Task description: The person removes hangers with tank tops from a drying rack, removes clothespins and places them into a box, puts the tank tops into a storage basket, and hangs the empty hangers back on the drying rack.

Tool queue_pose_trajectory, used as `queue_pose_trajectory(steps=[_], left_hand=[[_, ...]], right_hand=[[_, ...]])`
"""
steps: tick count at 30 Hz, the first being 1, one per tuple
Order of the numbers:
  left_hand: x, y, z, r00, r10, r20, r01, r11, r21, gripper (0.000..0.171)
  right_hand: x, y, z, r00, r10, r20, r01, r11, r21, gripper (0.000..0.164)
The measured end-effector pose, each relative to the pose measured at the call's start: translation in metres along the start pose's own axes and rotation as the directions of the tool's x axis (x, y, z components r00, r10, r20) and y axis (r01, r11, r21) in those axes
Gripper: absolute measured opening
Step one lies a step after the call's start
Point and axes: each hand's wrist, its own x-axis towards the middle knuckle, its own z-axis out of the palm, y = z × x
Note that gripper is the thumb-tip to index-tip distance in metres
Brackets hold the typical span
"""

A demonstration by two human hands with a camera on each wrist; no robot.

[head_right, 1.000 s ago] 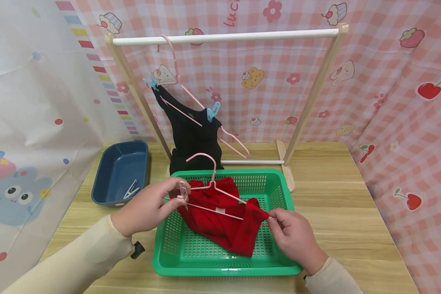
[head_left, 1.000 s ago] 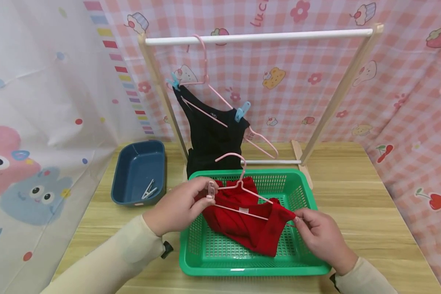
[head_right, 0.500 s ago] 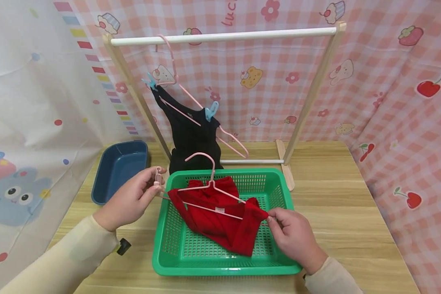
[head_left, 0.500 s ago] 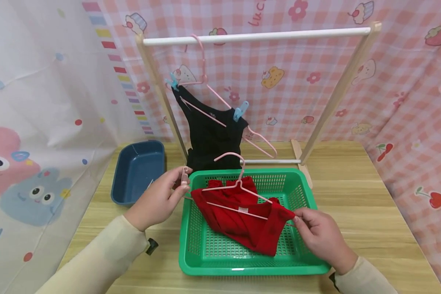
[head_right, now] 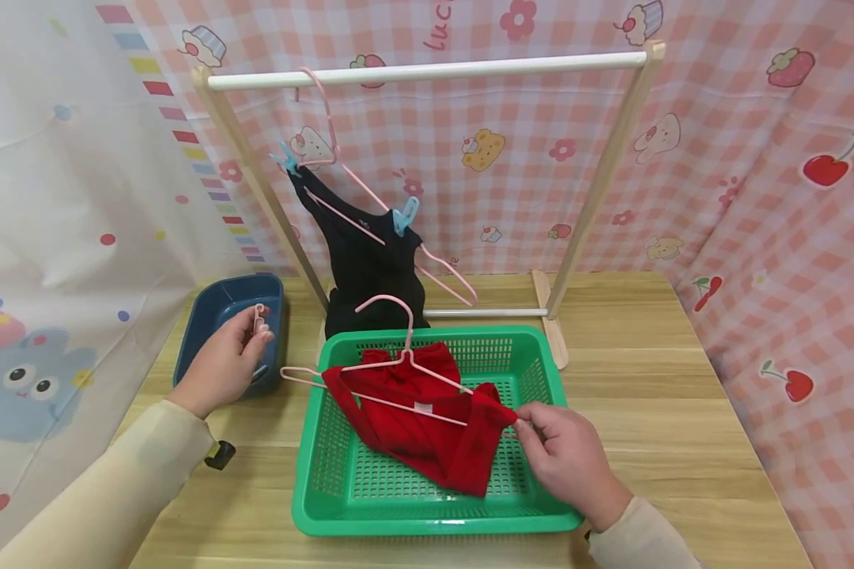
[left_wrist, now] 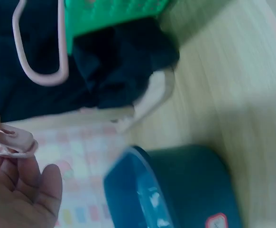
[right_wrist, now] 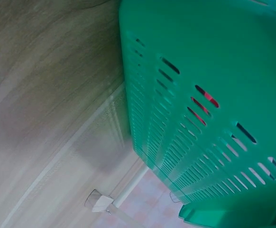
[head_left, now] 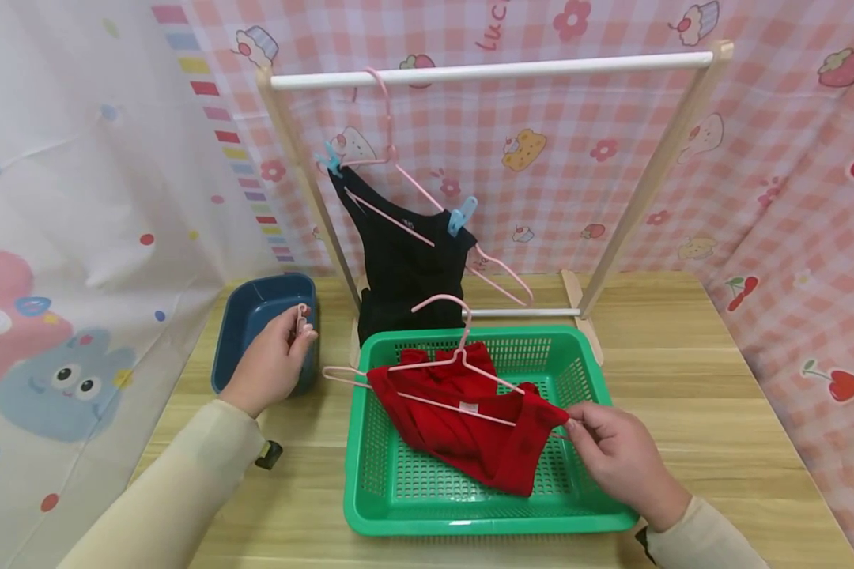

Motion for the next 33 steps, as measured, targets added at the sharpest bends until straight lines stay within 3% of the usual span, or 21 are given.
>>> queue_pose_trajectory(steps=[4, 9, 15, 24, 33], left_hand=[[0.003, -0.013, -0.002, 0.999, -0.043, -0.009, 0.043, 0.998, 0.037, 0.053], [0.006, -0.024, -0.003, 0.997, -0.071, -0.032, 0.074, 0.995, 0.070, 0.033], [0.010, -0.038, -0.002, 0.991, -0.124, -0.044, 0.128, 0.985, 0.115, 0.029], [0.017, -0.062, 0.005, 0.973, -0.231, 0.015, 0.225, 0.960, 0.164, 0.027], [0.018, -0.078, 0.010, 0.956, -0.280, 0.093, 0.256, 0.944, 0.210, 0.034]], right_hand=[[0.000, 0.000, 0.000, 1.000, -0.001, 0.000, 0.001, 1.000, 0.003, 0.027], [0.000, 0.000, 0.000, 1.000, -0.005, 0.002, 0.005, 1.000, -0.001, 0.025], [0.000, -0.001, 0.000, 1.000, -0.005, 0.004, 0.005, 1.000, -0.003, 0.025], [0.000, 0.000, 0.000, 1.000, -0.011, 0.004, 0.011, 1.000, -0.008, 0.025], [0.000, 0.002, 0.001, 1.000, -0.020, -0.011, 0.020, 1.000, -0.012, 0.031]])
